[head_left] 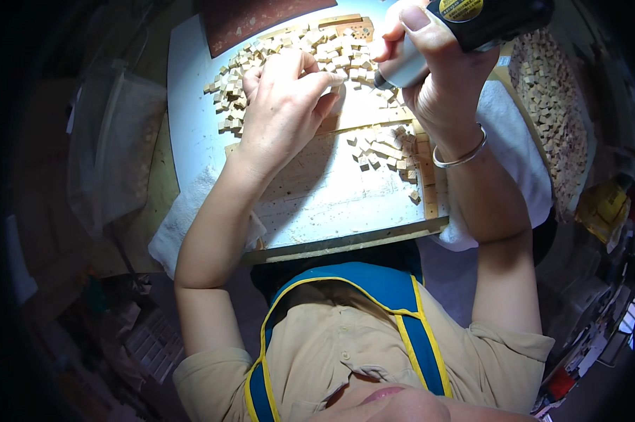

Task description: The person uses a rotary tool to carve small wooden blocks on a workbench. They hold each block with the left hand and apply the tool with the right hand, producing wood shavings that accumulate on the surface.

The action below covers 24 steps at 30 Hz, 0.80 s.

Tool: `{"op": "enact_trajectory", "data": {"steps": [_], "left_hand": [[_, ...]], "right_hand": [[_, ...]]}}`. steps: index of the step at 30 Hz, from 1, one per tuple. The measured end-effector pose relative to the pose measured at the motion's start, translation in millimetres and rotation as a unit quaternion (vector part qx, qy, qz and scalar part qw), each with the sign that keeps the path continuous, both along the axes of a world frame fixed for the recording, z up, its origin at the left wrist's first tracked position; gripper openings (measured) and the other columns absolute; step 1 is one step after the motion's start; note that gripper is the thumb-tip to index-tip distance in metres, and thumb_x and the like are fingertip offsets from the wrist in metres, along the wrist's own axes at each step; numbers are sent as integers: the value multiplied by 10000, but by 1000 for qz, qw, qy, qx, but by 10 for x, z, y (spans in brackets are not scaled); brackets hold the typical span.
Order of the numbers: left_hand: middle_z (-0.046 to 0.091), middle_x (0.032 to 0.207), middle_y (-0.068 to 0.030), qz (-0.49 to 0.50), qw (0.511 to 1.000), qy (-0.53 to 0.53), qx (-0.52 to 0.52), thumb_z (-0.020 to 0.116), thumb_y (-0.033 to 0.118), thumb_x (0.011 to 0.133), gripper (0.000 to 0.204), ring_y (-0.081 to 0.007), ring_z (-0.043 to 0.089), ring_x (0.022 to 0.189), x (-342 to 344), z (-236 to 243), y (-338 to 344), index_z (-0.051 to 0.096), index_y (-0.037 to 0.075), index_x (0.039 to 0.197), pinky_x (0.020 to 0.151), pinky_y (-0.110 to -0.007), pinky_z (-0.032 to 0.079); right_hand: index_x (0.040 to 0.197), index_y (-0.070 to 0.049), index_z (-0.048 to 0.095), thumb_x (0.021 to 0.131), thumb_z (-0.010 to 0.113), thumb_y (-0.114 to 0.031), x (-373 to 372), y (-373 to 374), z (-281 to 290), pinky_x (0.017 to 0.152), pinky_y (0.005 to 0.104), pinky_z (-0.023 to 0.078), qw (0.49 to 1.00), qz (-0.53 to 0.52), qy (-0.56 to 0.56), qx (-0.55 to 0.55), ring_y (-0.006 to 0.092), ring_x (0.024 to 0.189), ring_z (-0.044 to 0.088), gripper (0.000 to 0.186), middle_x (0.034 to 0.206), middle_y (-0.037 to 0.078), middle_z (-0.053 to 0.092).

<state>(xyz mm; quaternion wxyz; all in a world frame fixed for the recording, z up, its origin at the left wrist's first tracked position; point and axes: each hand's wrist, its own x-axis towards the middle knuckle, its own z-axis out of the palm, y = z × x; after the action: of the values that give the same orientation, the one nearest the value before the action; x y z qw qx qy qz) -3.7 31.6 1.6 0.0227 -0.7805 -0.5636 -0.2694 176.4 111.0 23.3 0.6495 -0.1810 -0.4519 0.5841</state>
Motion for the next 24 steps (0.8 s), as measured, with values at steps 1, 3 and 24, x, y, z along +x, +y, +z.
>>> {"op": "enact_trajectory", "data": {"steps": [1, 3, 24], "left_hand": [[620, 1015, -21, -1, 1000, 4, 2, 857, 163, 776, 244, -220, 615, 1012, -1, -9, 1, 774, 193, 1003, 896, -435, 336], [619, 1016, -19, -2, 1000, 11, 7, 855, 168, 778, 230, -220, 615, 1016, -13, -17, -2, 775, 190, 993, 896, -432, 338], [633, 1044, -8, -8, 999, -34, -29, 840, 207, 823, 148, -219, 603, 1031, -29, 7, -63, 780, 148, 945, 910, -423, 341]], "right_hand": [[1272, 3, 508, 893, 745, -17, 3, -4, 13, 503, 311, 572, 1000, 2, -4, 10, 223, 651, 688, 447, 854, 121, 659], [1261, 9, 509, 886, 750, -20, 8, -22, 52, 512, 306, 570, 1000, 7, -19, 6, 214, 646, 687, 447, 855, 118, 661], [1186, 16, 573, 885, 741, -16, -16, -54, 120, 511, 279, 571, 999, 8, -39, 31, 169, 624, 688, 347, 826, 90, 680]]}}
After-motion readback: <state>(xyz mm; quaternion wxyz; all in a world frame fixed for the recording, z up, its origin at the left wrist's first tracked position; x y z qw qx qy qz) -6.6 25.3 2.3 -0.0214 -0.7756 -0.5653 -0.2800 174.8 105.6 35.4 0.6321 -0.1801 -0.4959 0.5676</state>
